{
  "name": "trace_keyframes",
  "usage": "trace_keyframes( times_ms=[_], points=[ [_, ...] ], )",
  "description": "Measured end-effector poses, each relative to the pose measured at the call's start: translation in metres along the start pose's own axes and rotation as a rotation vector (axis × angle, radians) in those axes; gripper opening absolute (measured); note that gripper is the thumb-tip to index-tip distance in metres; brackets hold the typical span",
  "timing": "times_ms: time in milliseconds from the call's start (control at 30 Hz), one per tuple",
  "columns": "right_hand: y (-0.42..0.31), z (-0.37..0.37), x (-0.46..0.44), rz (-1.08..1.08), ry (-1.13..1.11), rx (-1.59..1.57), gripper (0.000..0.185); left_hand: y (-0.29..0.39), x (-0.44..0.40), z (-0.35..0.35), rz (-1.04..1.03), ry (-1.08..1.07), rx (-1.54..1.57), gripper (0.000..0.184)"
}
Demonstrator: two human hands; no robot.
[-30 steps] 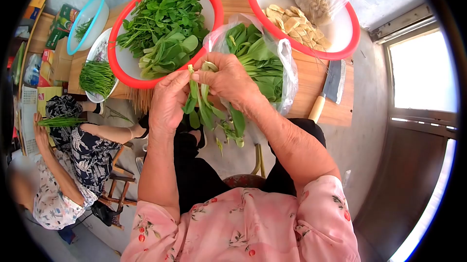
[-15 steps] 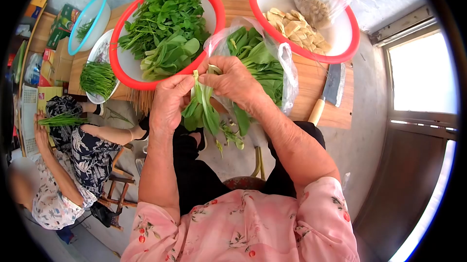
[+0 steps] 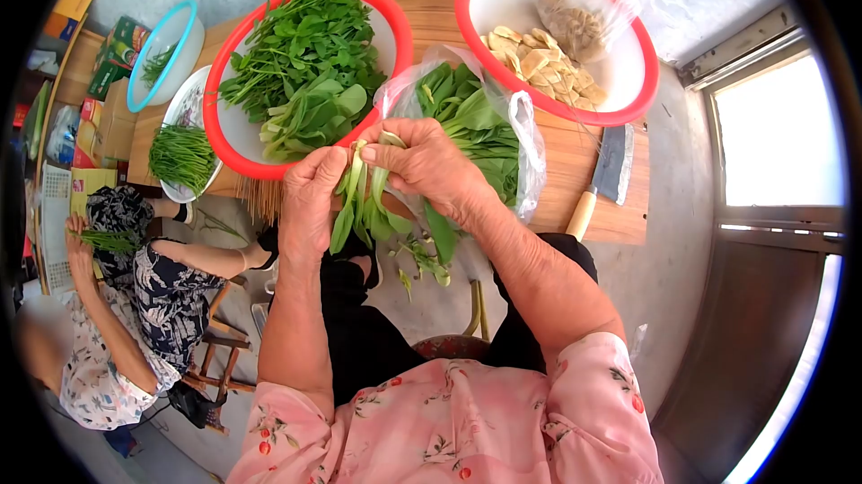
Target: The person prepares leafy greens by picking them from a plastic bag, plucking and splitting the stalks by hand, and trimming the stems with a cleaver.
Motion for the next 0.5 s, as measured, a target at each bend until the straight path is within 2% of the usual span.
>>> trace_keyframes(
  times_ms=[33,100,233,467,500],
  points=[
    [-0.002,0.001,0.001,0.003,0.048,0.033,0.017,0.001,0.001,-0.002,0.000,-0.001,0.000,0.020],
    [-0.001,0.001,0.000,0.019,0.061,0.054,0.013,0.012,0.001,-0.013,-0.140,-0.142,-0.219,0.022],
    [-0.001,0.002,0.001,0.012,0.076,0.100,0.011,0.005,0.002,-0.010,-0.107,-0.097,-0.179,0.022],
    [-0.004,0.001,0.001,0.086,0.063,0.267,0.011,0.014,0.002,-0.004,-0.306,-0.095,-0.586,0.019],
    [-0.008,-0.001,0.004,0.173,0.106,0.386,0.011,0.016,0.003,-0.006,-0.357,-0.129,-0.645,0.018]
  ],
)
Point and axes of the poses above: each hand's wrist, its own x-axis away from the middle knuckle, its own z-axis out of the back of the hand, y = z × x, the point moved 6 cm from there along -x, towards the middle knuckle, and after that the axes turned 12 degrees about -z, right-handed, at the moved point
